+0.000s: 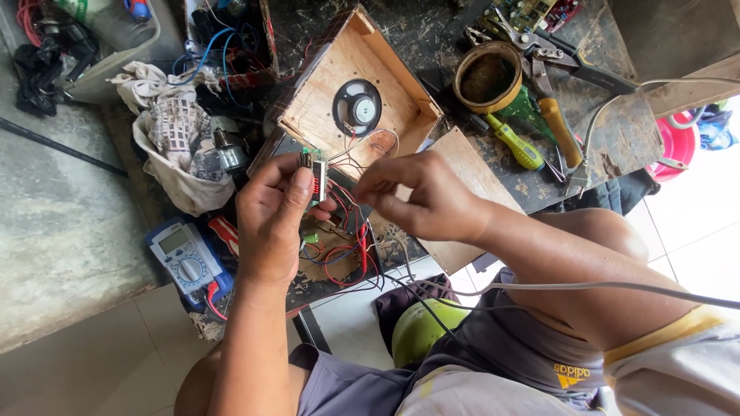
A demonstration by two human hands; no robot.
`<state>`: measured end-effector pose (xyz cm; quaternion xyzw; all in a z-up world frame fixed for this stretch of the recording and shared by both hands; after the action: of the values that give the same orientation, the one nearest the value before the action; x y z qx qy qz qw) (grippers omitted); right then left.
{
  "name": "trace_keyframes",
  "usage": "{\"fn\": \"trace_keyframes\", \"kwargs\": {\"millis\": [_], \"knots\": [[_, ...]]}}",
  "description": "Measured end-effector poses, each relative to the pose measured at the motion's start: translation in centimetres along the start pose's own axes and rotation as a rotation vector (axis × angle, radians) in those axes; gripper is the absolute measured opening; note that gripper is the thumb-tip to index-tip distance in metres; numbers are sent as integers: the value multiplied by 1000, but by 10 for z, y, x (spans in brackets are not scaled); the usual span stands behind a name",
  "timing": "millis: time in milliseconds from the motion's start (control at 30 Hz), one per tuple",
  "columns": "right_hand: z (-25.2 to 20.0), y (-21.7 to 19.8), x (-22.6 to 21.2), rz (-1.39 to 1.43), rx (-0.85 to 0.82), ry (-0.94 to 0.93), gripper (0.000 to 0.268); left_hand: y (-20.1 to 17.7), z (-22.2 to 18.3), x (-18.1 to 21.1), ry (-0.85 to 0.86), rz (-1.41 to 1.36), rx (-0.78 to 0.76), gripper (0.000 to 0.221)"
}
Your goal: Wiring a small circuit board to a speaker inside a wooden enclosure
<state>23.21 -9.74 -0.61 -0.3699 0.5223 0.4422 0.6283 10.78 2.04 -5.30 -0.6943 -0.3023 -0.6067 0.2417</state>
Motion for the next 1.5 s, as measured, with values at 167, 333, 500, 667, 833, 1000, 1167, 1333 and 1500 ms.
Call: {"fn": "trace_keyframes", "kwargs": {"millis": [167,333,500,667,833,1000,1167,1333,1500], "knots": [[-5,6,29,136,-16,127,19,9,-2,-6,-18,10,-27,30],[-5,8,42,254,48,254,13,14,-4,-5,9,35,-61,27],[-2,8,43,213,88,305,9,24,-10,5,-15,70,-130,24],[-2,6,53,189,88,328,7,20,-15,-1,-14,93,-144,23],[1,8,52,188,80,318,7,23,-20,4,-32,49,-151,26],[3,13,40,103,42,279,6,15,-21,-2,-72,23,-156,25],[4,12,49,120,37,289,7,9,-23,-8,-79,41,-150,27],[5,13,46,128,29,257,7,7,-23,-4,-70,48,-128,25],[6,13,44,160,53,253,6,2,-22,-11,-83,48,-118,23]]}}
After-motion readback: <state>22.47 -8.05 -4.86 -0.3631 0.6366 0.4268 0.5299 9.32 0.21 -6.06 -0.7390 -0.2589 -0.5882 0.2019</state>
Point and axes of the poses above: each hand's wrist, its own z-axis towards the middle knuckle, its own y-axis out of the palm, x = y × z, the point moved 10 cm from there along z, towards the middle knuckle, and after that the axes turned 8 degrees about z, right-handed, at the moved point
